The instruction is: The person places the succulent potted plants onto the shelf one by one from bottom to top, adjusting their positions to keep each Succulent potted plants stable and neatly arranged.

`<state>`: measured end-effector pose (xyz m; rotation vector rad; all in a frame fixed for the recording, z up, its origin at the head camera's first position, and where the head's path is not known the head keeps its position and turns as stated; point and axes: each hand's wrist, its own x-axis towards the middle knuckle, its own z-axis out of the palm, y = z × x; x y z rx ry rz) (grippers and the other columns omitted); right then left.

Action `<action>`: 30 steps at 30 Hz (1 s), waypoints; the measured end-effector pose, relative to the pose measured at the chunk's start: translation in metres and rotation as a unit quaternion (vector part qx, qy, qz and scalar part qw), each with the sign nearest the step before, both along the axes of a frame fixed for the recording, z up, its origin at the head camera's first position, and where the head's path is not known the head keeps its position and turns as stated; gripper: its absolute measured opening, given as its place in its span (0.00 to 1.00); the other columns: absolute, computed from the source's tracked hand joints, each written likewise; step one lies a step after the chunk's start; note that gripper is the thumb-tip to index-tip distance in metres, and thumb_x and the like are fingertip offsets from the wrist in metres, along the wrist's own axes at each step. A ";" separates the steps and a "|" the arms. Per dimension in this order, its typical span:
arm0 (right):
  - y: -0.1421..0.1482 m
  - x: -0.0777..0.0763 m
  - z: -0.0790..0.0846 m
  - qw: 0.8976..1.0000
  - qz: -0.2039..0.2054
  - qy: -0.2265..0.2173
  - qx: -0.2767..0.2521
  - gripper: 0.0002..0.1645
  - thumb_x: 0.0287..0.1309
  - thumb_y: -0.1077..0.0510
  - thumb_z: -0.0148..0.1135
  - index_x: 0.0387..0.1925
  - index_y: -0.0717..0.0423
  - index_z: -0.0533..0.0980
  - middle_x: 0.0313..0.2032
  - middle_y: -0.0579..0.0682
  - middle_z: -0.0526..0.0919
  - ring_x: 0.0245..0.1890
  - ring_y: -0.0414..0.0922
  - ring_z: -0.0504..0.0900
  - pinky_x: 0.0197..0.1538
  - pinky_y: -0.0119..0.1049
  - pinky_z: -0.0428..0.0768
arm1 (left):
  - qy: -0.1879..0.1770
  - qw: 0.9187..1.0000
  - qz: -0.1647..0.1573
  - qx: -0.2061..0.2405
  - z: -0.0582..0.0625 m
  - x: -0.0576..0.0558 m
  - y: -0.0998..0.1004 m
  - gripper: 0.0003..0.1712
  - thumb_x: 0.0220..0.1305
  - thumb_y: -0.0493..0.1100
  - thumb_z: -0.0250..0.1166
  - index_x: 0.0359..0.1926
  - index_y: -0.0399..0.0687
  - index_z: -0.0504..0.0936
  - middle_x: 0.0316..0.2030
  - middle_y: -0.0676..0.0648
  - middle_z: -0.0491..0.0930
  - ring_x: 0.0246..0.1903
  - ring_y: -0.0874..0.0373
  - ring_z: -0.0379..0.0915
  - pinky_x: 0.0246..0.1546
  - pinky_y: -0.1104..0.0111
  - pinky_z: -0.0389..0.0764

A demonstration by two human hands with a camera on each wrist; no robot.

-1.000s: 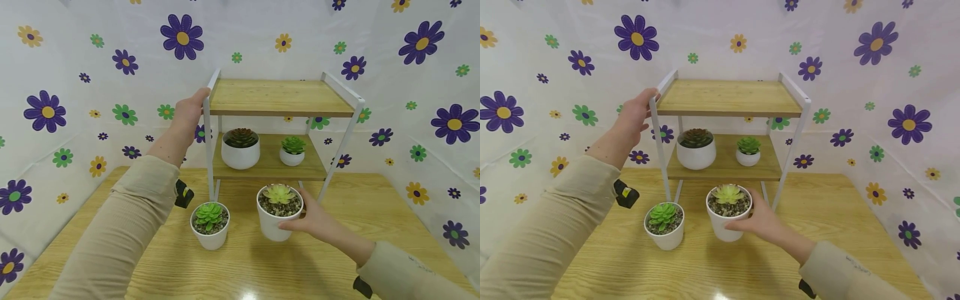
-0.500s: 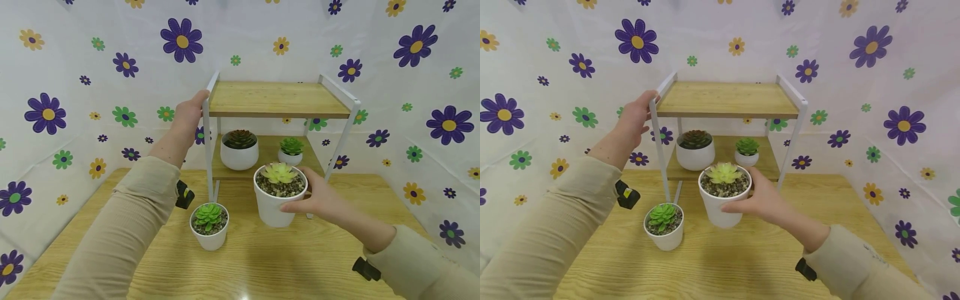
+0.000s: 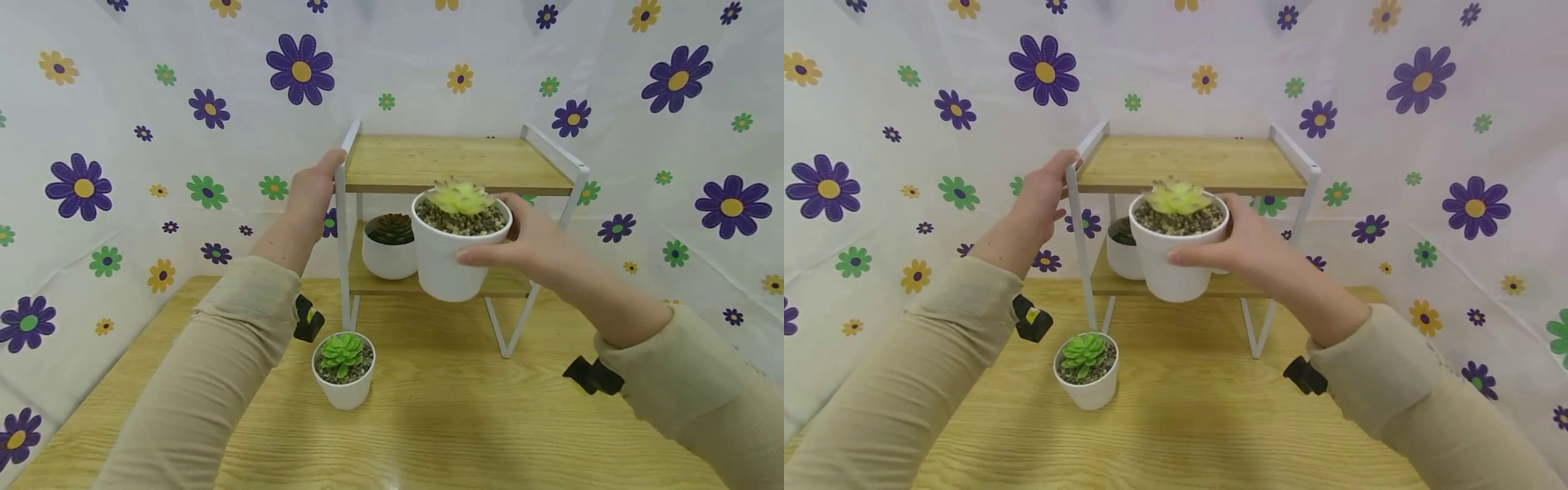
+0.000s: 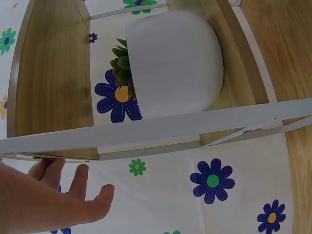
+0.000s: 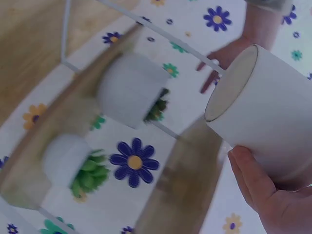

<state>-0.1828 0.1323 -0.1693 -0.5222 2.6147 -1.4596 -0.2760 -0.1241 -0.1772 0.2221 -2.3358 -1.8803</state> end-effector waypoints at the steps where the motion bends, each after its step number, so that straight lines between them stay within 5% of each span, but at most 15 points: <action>1: -0.002 -0.001 0.006 1.000 -0.004 0.006 -0.002 0.49 0.51 0.52 0.67 0.68 0.58 0.51 0.61 0.57 0.67 0.61 0.51 0.68 0.65 0.50 0.66 | 0.001 1.000 0.001 -0.001 0.000 0.000 0.000 0.36 0.63 0.66 0.46 0.67 0.54 0.63 0.69 0.52 0.58 0.69 0.54 0.51 0.70 0.52 0.52; 6: -0.010 -0.010 0.036 0.999 0.007 0.035 -0.028 0.43 0.53 0.53 0.65 0.66 0.56 0.55 0.59 0.55 0.68 0.59 0.49 0.69 0.64 0.49 0.67 | 0.006 1.000 0.001 0.006 -0.002 -0.003 0.000 0.35 0.63 0.65 0.47 0.66 0.53 0.65 0.69 0.51 0.59 0.69 0.54 0.52 0.70 0.53 0.53; 13: -0.024 -0.028 0.065 0.998 -0.044 0.046 -0.031 0.46 0.52 0.46 0.66 0.67 0.54 0.54 0.61 0.53 0.67 0.59 0.48 0.70 0.64 0.45 0.70 | 0.012 0.999 -0.002 0.032 -0.001 -0.003 0.000 0.36 0.62 0.63 0.49 0.66 0.50 0.64 0.69 0.51 0.59 0.69 0.54 0.53 0.70 0.58 0.54; 30: -0.065 -0.087 0.074 0.990 -0.098 0.027 -0.099 0.42 0.50 0.48 0.68 0.64 0.50 0.60 0.62 0.48 0.68 0.60 0.42 0.69 0.63 0.38 0.70 | 0.016 0.999 0.006 0.039 -0.001 -0.002 0.001 0.34 0.62 0.63 0.50 0.64 0.51 0.65 0.67 0.51 0.61 0.67 0.55 0.56 0.68 0.59 0.57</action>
